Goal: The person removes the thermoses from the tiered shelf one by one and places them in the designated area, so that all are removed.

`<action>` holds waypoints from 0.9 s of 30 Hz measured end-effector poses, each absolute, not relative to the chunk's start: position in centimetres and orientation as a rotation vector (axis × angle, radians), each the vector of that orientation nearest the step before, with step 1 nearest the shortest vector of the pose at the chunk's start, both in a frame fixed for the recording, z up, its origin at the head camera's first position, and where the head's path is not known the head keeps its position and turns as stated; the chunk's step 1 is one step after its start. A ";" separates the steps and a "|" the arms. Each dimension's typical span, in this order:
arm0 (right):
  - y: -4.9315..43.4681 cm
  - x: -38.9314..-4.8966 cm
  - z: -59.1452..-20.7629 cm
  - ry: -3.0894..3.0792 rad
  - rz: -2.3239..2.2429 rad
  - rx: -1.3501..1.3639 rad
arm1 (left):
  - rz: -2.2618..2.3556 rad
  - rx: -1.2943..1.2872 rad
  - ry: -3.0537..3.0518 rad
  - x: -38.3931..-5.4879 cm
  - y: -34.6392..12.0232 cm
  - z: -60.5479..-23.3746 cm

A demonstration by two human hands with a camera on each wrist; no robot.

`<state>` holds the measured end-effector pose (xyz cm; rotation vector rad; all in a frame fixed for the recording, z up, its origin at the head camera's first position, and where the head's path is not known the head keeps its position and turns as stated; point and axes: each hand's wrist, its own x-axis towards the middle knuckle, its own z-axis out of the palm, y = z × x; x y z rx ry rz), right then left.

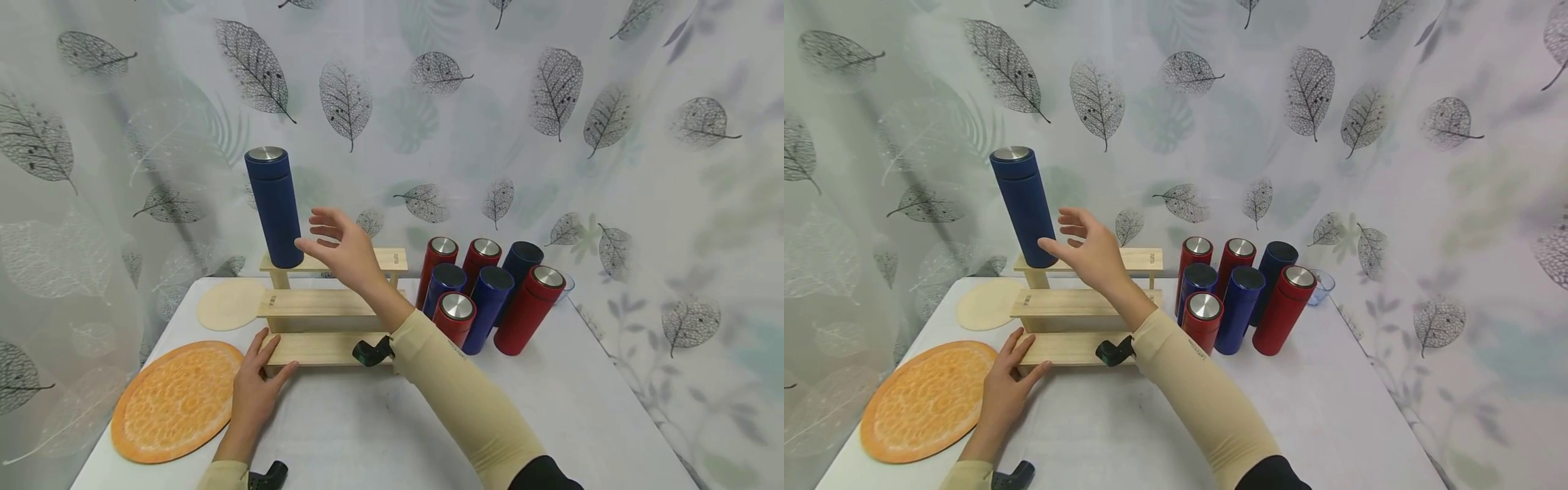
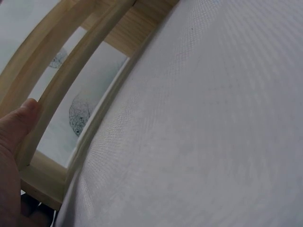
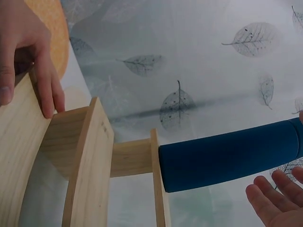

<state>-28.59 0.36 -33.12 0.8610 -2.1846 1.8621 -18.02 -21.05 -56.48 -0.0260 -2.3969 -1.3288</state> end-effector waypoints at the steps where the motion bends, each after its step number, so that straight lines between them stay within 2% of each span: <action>1: 0.3 -28.7 -33.1 -2.194 1.857 0.856 | -1.329 -0.025 -2.396 -18.0 -21.1 -56.5; 27: -1.9 -32.8 -31.9 -2.389 1.750 0.728 | -1.343 -0.028 -2.400 -18.0 -21.1 -56.4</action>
